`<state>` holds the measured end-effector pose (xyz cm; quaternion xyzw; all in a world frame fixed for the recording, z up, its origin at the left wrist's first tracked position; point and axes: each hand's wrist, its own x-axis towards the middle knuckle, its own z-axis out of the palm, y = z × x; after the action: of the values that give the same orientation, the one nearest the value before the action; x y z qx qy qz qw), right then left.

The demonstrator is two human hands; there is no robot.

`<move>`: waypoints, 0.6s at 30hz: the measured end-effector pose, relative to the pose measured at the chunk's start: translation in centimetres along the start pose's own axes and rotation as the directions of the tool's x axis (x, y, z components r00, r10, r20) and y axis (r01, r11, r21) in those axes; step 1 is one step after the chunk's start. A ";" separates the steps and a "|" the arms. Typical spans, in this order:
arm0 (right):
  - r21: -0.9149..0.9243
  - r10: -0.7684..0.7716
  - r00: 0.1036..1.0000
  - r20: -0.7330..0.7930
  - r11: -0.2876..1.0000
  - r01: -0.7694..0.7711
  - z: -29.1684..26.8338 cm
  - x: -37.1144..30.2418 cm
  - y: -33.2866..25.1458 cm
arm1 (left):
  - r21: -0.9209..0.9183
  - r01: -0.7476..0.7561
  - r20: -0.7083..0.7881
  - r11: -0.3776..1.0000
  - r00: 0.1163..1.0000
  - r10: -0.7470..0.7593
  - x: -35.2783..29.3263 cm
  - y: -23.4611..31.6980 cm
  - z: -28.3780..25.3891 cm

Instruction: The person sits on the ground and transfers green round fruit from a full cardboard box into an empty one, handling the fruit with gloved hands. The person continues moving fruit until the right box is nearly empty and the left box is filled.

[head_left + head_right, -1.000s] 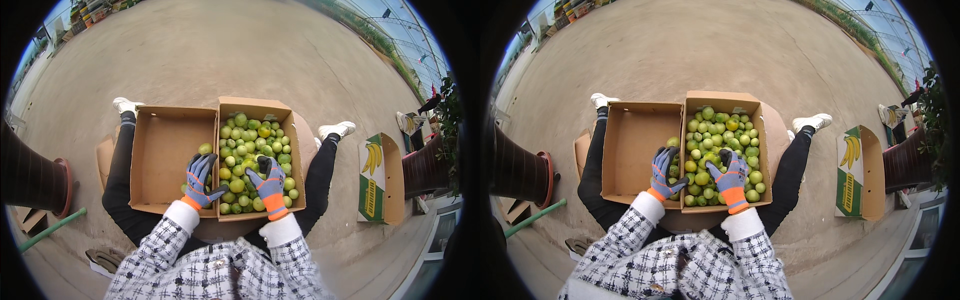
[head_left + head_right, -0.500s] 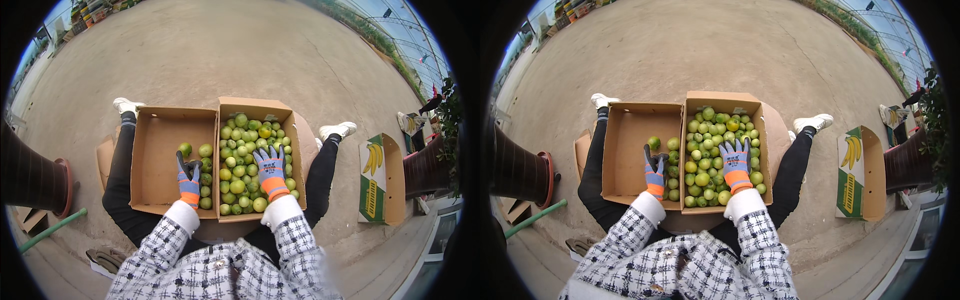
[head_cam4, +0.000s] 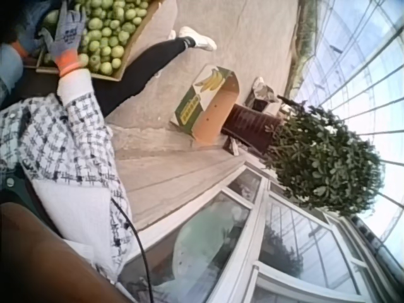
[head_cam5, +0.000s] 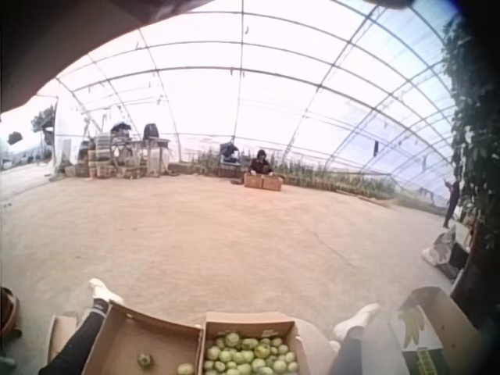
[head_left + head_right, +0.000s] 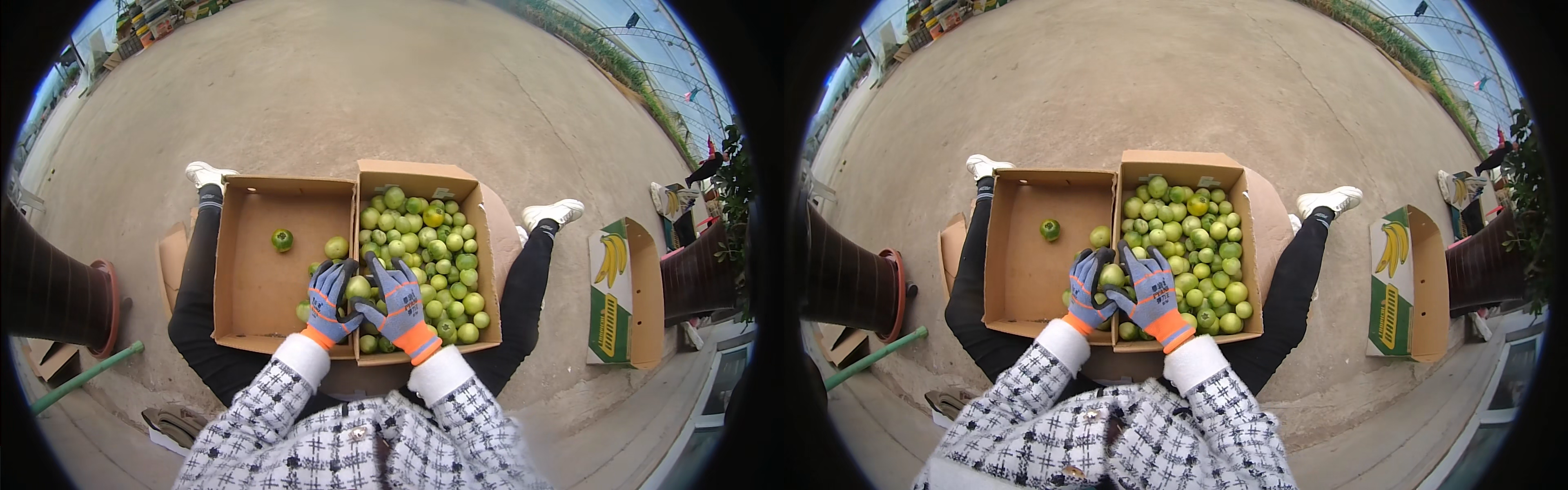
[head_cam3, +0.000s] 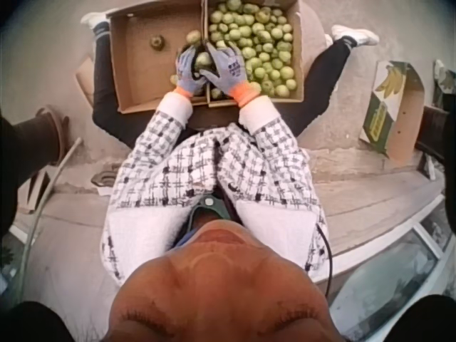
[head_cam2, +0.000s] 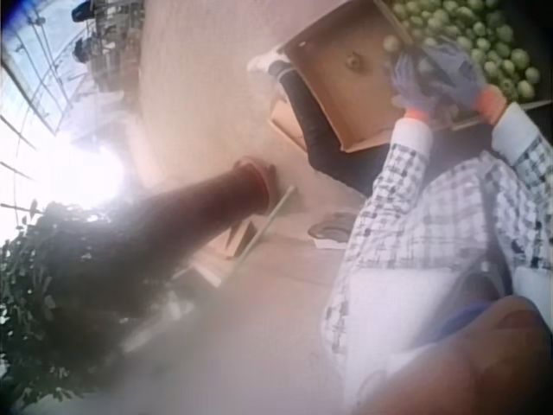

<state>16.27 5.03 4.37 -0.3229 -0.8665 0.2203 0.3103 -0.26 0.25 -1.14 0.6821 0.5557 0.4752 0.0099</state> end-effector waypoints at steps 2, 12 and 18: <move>-0.155 -0.054 0.997 0.060 0.986 0.063 0.4 0.3 -0.9 | 0.015 0.014 -0.007 1.000 1.000 -0.014 -0.3 -0.5 0.3; -0.813 0.347 0.933 -0.094 0.514 -0.273 -2.7 1.4 10.2 | -0.321 0.596 -0.328 0.736 0.659 -0.677 -1.4 -3.2 1.0; -0.682 0.400 0.914 -0.062 0.652 -0.332 -2.2 1.6 10.3 | 0.168 0.522 -0.352 0.836 0.824 -0.444 -1.4 -2.5 0.1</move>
<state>21.14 13.70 0.58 -0.5709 -0.8163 -0.0390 0.0785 -1.96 0.16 -3.45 0.4329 0.7629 0.4783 -0.0418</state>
